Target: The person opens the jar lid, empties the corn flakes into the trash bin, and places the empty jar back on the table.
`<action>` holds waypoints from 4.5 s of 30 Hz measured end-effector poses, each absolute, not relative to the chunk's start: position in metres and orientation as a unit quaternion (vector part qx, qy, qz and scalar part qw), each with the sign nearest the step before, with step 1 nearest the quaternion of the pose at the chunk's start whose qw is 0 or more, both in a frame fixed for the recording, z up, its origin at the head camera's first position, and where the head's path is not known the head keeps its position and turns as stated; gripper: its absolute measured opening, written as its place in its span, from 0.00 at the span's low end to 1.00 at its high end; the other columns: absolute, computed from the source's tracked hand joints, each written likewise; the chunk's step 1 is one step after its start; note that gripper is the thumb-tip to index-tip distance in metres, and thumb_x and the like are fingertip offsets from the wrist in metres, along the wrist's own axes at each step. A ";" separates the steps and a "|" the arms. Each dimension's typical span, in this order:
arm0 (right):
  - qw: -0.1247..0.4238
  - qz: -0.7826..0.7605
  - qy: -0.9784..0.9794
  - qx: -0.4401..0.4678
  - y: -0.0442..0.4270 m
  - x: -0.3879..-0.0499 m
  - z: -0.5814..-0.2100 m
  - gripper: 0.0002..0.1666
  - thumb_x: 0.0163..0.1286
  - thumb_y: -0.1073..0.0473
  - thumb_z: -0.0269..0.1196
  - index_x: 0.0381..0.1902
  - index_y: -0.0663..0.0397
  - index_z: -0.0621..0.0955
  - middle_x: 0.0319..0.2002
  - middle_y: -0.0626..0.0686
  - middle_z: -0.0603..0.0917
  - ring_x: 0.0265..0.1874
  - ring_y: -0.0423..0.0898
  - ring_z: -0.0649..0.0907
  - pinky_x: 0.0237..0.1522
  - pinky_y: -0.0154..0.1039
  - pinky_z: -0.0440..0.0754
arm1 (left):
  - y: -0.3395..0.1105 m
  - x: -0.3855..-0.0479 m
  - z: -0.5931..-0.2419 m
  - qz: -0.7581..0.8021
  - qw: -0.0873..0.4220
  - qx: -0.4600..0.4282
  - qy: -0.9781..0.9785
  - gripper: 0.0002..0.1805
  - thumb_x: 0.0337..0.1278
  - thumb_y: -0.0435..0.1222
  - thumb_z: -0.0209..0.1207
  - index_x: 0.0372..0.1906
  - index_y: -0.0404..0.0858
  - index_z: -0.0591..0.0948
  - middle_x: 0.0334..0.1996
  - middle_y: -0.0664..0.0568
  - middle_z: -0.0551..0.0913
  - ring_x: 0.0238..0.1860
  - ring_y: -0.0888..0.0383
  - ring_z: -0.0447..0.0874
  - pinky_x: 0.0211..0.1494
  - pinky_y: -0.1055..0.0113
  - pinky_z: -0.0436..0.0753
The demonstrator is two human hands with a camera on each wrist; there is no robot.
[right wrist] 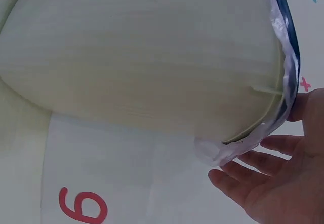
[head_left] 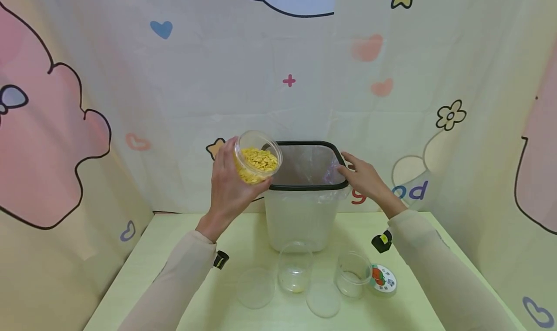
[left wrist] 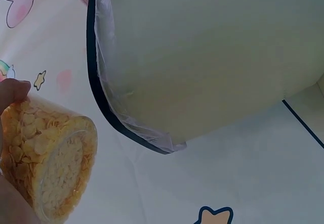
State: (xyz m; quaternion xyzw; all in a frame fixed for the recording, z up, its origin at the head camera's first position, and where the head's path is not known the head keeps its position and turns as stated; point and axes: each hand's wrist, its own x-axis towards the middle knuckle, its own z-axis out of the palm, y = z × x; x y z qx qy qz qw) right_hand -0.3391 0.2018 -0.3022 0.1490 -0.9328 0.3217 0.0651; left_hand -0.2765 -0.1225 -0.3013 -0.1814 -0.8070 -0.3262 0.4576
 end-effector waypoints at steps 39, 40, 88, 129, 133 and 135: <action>0.091 0.370 -0.921 0.083 0.188 -0.359 -0.312 0.32 0.75 0.56 0.46 0.74 0.61 0.62 0.65 0.66 0.74 0.62 0.59 0.75 0.57 0.49 0.77 | -0.112 -0.308 -0.285 -0.288 0.435 -0.187 -0.832 0.58 0.32 0.50 0.77 0.71 0.37 0.59 0.66 0.44 0.69 0.65 0.45 0.68 0.65 0.44 0.73; 0.092 0.369 -0.921 0.083 0.188 -0.360 -0.312 0.32 0.75 0.56 0.46 0.74 0.61 0.62 0.65 0.66 0.74 0.62 0.59 0.75 0.57 0.49 0.77 | -0.112 -0.309 -0.285 -0.284 0.436 -0.189 -0.833 0.58 0.32 0.50 0.77 0.71 0.38 0.59 0.66 0.44 0.69 0.65 0.45 0.68 0.66 0.44 0.73; 0.099 0.358 -0.925 0.084 0.191 -0.354 -0.312 0.31 0.75 0.57 0.45 0.74 0.61 0.62 0.66 0.66 0.74 0.54 0.57 0.77 0.49 0.44 0.77 | -0.094 -0.340 -0.273 -0.031 0.401 -0.240 -0.883 0.55 0.41 0.49 0.75 0.72 0.37 0.58 0.69 0.44 0.65 0.69 0.44 0.62 0.74 0.47 0.62; 0.102 0.356 -0.925 0.083 0.192 -0.359 -0.314 0.31 0.74 0.58 0.47 0.73 0.61 0.63 0.64 0.66 0.76 0.64 0.61 0.75 0.61 0.51 0.75 | -0.087 -0.351 -0.278 0.058 0.396 -0.252 -0.881 0.52 0.42 0.40 0.72 0.74 0.45 0.57 0.72 0.49 0.64 0.72 0.47 0.59 0.76 0.42 0.55; 0.105 0.349 -0.927 0.086 0.193 -0.360 -0.314 0.31 0.74 0.58 0.47 0.73 0.61 0.64 0.63 0.66 0.76 0.65 0.62 0.73 0.64 0.53 0.73 | -0.086 -0.350 -0.277 0.064 0.397 -0.251 -0.881 0.51 0.43 0.40 0.71 0.74 0.45 0.56 0.72 0.49 0.63 0.72 0.47 0.59 0.76 0.42 0.55; 0.105 0.350 -0.927 0.086 0.193 -0.360 -0.314 0.31 0.74 0.58 0.47 0.73 0.61 0.64 0.64 0.66 0.76 0.65 0.62 0.73 0.64 0.53 0.74 | -0.086 -0.350 -0.276 0.066 0.397 -0.250 -0.881 0.51 0.44 0.40 0.71 0.74 0.45 0.56 0.72 0.49 0.63 0.72 0.47 0.59 0.76 0.42 0.55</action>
